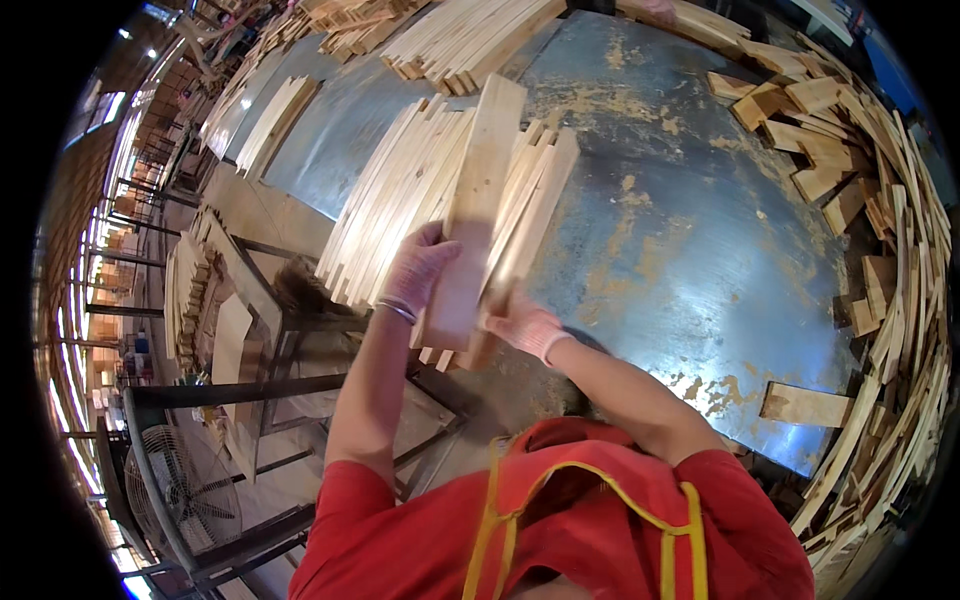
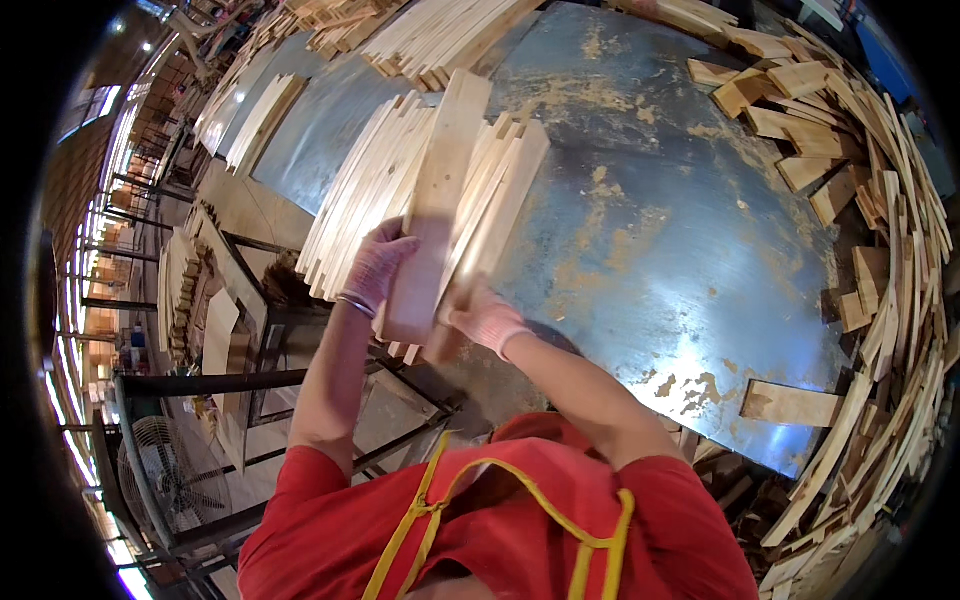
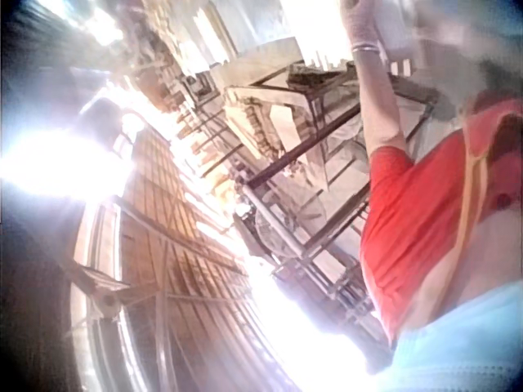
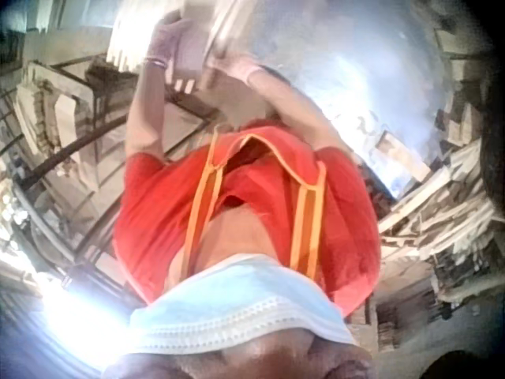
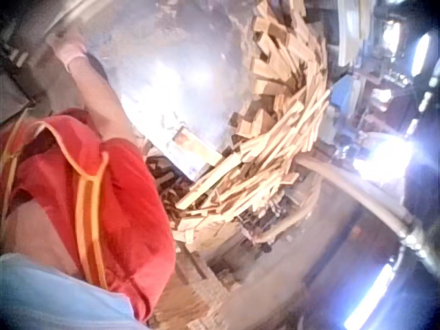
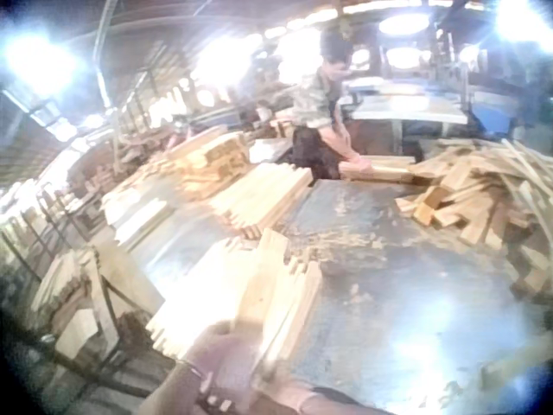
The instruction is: The person sorts wooden planks on a metal table in a workshop. They pick up individual planks from a large pile, inspect them, and place them into a neat stack. Another person is visible in the background performing similar sorting actions.
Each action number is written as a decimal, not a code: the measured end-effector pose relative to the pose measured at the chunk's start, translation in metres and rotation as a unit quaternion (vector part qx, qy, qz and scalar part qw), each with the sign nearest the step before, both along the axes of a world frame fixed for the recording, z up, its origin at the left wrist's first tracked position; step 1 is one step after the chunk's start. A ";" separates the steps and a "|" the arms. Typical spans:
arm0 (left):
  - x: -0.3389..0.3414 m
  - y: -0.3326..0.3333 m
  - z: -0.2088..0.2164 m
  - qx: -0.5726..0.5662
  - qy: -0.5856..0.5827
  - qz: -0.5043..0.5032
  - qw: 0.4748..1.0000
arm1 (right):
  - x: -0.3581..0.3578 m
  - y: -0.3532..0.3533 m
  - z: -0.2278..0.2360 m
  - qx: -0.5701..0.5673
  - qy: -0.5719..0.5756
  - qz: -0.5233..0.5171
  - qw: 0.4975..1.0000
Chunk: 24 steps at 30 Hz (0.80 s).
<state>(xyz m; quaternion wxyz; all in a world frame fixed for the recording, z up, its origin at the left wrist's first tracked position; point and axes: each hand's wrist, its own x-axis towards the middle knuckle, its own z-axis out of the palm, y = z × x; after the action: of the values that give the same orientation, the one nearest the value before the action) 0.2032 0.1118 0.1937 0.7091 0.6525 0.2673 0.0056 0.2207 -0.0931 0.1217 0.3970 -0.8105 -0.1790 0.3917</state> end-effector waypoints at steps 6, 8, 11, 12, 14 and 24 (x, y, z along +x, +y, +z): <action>0.002 0.082 -0.011 0.231 0.085 -0.054 0.968 | 0.041 -0.059 -0.046 0.167 0.110 -0.010 0.980; -0.013 0.096 -0.023 0.346 0.039 -0.087 0.933 | 0.048 -0.145 -0.059 0.148 0.069 -0.114 0.980; -0.002 0.057 -0.007 0.353 0.264 -0.036 0.897 | 0.037 -0.303 -0.022 0.055 -0.007 -0.286 0.957; -0.012 0.089 -0.040 0.613 0.276 -0.033 0.739 | 0.037 -0.355 -0.003 -0.042 -0.062 -0.326 0.942; 0.030 0.025 -0.050 0.760 0.080 -0.070 0.641 | 0.002 -0.498 -0.049 -0.109 -0.302 -0.444 0.837; 0.054 -0.468 -0.084 0.511 -0.371 -0.499 0.594 | -0.002 -0.620 -0.029 -0.276 -0.346 -0.080 0.893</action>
<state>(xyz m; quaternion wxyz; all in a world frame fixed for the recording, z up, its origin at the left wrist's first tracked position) 0.2569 -0.3561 0.1102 0.1900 0.8811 -0.4323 0.0279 0.2192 -0.7131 0.0929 0.1004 -0.9833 -0.1246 0.0869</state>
